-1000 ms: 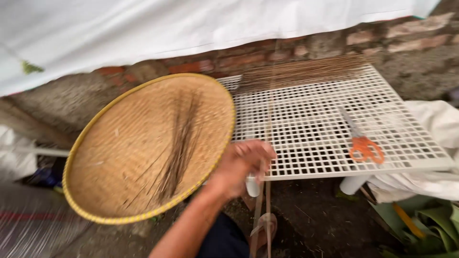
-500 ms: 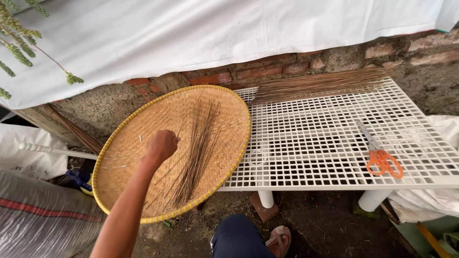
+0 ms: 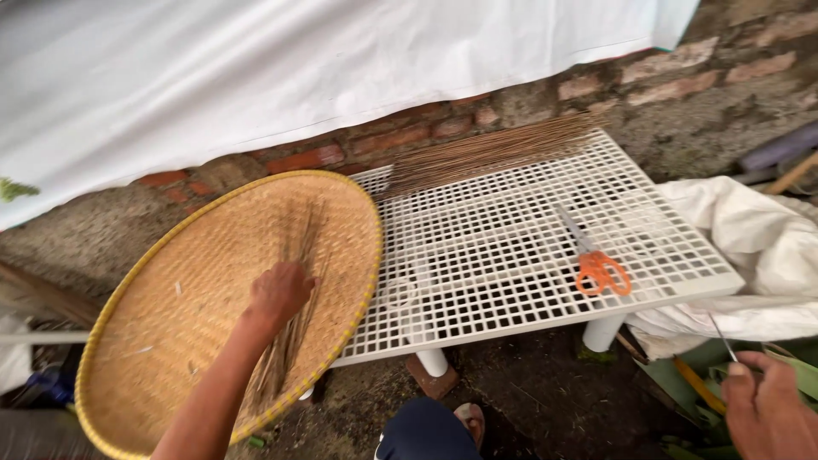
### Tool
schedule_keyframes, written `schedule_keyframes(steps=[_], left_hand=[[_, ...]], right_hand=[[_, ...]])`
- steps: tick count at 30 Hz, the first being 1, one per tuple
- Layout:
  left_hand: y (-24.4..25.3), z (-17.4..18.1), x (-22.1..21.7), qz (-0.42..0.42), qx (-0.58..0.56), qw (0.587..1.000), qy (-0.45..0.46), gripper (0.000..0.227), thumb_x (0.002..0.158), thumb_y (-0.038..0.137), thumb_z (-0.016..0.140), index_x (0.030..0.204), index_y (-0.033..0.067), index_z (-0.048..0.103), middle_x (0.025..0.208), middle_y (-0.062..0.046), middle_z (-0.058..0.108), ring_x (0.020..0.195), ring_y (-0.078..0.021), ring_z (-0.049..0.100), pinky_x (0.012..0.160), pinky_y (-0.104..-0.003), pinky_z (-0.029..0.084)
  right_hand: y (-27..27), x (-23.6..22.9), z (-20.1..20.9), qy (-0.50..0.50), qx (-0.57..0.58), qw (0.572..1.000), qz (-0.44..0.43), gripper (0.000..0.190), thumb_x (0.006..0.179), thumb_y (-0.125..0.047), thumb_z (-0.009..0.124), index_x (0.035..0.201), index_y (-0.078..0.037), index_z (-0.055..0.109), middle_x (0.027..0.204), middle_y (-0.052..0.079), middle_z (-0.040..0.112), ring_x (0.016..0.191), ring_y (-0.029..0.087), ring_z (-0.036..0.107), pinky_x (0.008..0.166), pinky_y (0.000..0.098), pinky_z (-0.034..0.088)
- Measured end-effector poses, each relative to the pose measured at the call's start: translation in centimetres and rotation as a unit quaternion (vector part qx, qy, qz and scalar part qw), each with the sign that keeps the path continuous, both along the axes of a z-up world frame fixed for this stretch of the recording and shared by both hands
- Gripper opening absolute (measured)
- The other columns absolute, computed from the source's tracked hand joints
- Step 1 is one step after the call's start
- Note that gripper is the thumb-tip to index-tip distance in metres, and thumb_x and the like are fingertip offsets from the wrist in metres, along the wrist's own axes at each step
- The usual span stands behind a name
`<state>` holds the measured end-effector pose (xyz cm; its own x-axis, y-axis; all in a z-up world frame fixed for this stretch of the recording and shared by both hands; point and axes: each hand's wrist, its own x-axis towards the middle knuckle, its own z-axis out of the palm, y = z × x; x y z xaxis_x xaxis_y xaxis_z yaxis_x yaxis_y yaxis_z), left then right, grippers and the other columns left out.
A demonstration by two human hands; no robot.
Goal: Stripping leaves from palm leaf midribs using a knife to prepare broom bristles
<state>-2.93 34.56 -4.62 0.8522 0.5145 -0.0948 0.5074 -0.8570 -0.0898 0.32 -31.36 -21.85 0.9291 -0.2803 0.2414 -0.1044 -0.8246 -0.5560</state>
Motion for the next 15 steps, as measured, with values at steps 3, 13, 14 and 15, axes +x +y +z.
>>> schedule_keyframes(steps=[3,13,14,15], left_hand=[[-4.5,1.5,3.6,-0.082,-0.026,0.995,-0.054,0.037,0.102,0.04,0.06,0.092,0.0061,0.068,0.094,-0.018,0.073,0.09,-0.0448,0.071,0.067,-0.056,0.054],[-14.4,-7.8,27.5,-0.274,-0.063,0.954,-0.106,0.029,0.107,0.034,0.054,0.121,0.009,0.057,0.116,-0.014,0.061,0.103,-0.0448,0.068,0.069,-0.06,0.057],[-15.1,-8.4,29.6,-0.27,-0.048,0.957,-0.094,0.03,0.107,0.028,0.051,0.128,0.0067,0.055,0.123,-0.016,0.058,0.118,-0.0423,0.058,0.074,-0.061,0.057],[-15.9,-9.1,31.7,-0.267,-0.033,0.96,-0.082,0.033,0.108,0.021,0.048,0.136,0.0043,0.052,0.13,-0.017,0.054,0.133,-0.0398,0.048,0.079,-0.063,0.058]], right_hand=[[2.3,-1.4,7.0,0.139,0.056,0.988,-0.04,0.045,0.111,-0.044,0.043,0.144,-0.017,0.058,0.116,0.018,0.079,0.115,0.056,0.065,0.095,0.0593,0.047],[4.0,-3.0,6.5,0.063,0.106,0.986,-0.111,0.039,0.116,-0.039,0.048,0.139,-0.013,0.065,0.089,0.005,0.075,0.067,0.03,0.062,0.07,0.0454,0.049],[3.4,-2.7,4.8,0.014,0.16,0.981,-0.104,0.038,0.113,-0.033,0.049,0.137,-0.007,0.063,0.082,0.01,0.072,0.066,0.027,0.06,0.07,0.041,0.047],[2.8,-2.5,3.1,-0.037,0.215,0.971,-0.096,0.038,0.11,-0.027,0.052,0.135,-0.001,0.063,0.074,0.016,0.069,0.065,0.024,0.058,0.069,0.037,0.044]])
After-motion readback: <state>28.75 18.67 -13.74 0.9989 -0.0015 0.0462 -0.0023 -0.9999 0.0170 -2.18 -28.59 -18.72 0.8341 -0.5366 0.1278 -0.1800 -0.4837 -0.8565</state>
